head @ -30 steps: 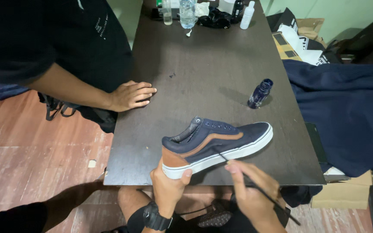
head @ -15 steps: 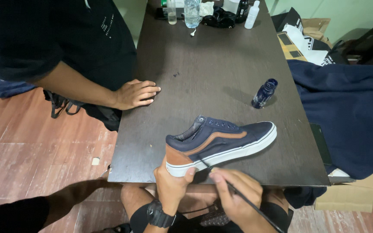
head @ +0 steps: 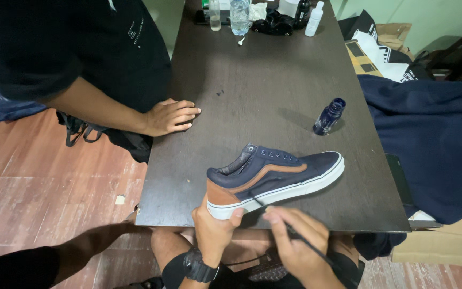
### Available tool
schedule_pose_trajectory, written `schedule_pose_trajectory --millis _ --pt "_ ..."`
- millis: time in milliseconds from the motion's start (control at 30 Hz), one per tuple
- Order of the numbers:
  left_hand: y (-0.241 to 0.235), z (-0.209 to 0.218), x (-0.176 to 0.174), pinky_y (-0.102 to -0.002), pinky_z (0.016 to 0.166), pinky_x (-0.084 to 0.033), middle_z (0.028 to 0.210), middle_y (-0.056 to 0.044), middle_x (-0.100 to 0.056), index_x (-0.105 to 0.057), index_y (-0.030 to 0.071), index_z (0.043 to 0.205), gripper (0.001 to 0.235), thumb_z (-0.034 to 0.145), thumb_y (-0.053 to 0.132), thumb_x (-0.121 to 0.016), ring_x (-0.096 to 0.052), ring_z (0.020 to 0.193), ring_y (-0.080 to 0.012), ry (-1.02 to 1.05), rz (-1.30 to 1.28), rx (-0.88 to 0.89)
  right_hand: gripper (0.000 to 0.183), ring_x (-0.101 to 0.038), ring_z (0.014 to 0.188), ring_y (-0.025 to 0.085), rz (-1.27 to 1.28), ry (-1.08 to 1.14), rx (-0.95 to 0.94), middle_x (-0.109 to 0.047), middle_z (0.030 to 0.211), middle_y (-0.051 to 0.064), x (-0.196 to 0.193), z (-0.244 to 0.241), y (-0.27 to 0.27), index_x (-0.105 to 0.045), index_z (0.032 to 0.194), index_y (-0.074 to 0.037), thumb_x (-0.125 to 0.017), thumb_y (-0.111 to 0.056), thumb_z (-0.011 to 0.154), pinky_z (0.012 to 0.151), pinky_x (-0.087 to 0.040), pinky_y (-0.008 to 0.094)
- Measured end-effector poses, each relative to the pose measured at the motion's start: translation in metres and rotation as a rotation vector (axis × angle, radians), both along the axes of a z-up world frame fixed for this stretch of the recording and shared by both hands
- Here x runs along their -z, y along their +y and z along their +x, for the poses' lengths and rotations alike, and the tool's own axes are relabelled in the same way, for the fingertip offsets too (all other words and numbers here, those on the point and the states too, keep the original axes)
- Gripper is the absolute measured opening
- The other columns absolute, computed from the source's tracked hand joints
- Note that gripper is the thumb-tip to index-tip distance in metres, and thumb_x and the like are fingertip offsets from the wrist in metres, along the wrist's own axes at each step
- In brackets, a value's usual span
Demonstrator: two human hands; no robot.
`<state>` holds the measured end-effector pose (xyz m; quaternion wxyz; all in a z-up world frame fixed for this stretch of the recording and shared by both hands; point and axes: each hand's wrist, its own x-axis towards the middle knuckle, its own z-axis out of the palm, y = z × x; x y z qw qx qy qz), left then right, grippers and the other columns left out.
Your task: The person paints the side stripe and toe cap of a sneaker using a small brush and dark paint. They hold the shoe steady with one hand while applying the paint with the other, occasionally dipping the brush into a small container.
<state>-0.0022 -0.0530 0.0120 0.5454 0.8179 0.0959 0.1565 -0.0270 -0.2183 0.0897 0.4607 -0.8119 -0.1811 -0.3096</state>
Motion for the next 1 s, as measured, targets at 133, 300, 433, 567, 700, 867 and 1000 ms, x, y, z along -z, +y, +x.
schedule_pose_trajectory --millis 133,300,433,567,700,867,1000 --pt "0.000 0.001 0.004 -0.036 0.051 -0.047 0.064 -0.006 -0.069 -0.067 0.005 0.093 0.064 0.059 0.059 -0.071 -0.061 0.058 -0.0140 0.018 0.005 -0.018 0.015 -0.077 0.067 0.017 -0.010 -0.125 -0.061 -0.076 0.080 0.012 0.026 0.010 -0.009 -0.070 0.090 0.002 -0.061 -0.010 0.090 0.060 -0.066 0.021" --pt "0.000 0.001 0.004 -0.035 0.051 -0.049 0.065 -0.005 -0.070 -0.068 0.006 0.095 0.064 0.060 0.060 -0.070 -0.065 0.058 -0.0156 -0.014 0.000 -0.003 0.018 -0.072 0.077 0.013 -0.104 0.068 0.241 -0.075 0.086 0.003 -0.003 0.005 -0.026 -0.073 0.086 -0.007 -0.057 -0.013 0.093 0.070 -0.056 0.024" --pt "0.001 0.001 0.005 -0.041 0.057 -0.050 0.072 -0.010 -0.076 -0.070 0.010 0.102 0.068 0.054 0.058 -0.073 -0.074 0.067 -0.0239 0.109 0.038 -0.050 0.030 -0.070 0.076 0.015 -0.163 0.029 0.229 -0.073 0.081 0.001 -0.009 0.004 -0.024 -0.071 0.076 -0.008 -0.048 -0.016 0.096 0.075 -0.052 0.029" --pt "-0.002 0.002 -0.003 -0.033 0.057 -0.053 0.070 0.000 -0.075 -0.071 0.013 0.101 0.064 0.054 0.058 -0.074 -0.056 0.067 -0.0054 0.071 -0.062 -0.057 0.017 -0.074 0.070 0.011 0.136 0.073 0.165 -0.077 0.074 0.001 0.002 0.004 -0.001 -0.075 0.077 -0.006 -0.063 -0.017 0.085 0.070 -0.055 0.025" --pt "-0.002 0.001 0.000 -0.038 0.057 -0.051 0.064 -0.005 -0.075 -0.072 0.016 0.098 0.069 0.049 0.065 -0.071 -0.070 0.059 -0.0235 0.188 -0.020 -0.070 0.017 -0.072 0.072 0.008 0.091 0.103 0.285 -0.076 0.074 -0.002 0.003 0.009 -0.016 -0.076 0.079 -0.009 -0.063 -0.018 0.087 0.072 -0.054 0.024" --pt "-0.002 -0.003 0.009 -0.038 0.057 -0.051 0.064 -0.005 -0.074 -0.071 0.015 0.106 0.075 0.046 0.061 -0.074 -0.067 0.060 -0.0148 0.192 -0.021 -0.075 0.022 -0.068 0.060 0.011 0.141 0.280 0.365 -0.075 0.070 0.003 -0.002 0.007 -0.023 -0.075 0.080 -0.004 -0.061 -0.020 0.087 0.049 -0.058 0.027" --pt "0.000 0.006 0.023 -0.037 0.055 -0.051 0.059 -0.004 -0.071 -0.072 0.015 0.095 0.068 0.048 0.065 -0.073 -0.063 0.056 -0.0117 0.125 0.004 -0.078 0.024 -0.071 0.060 0.009 0.105 0.263 0.339 -0.077 0.068 -0.004 -0.005 0.010 -0.016 -0.077 0.073 -0.011 -0.062 -0.024 0.085 0.060 -0.055 0.024"
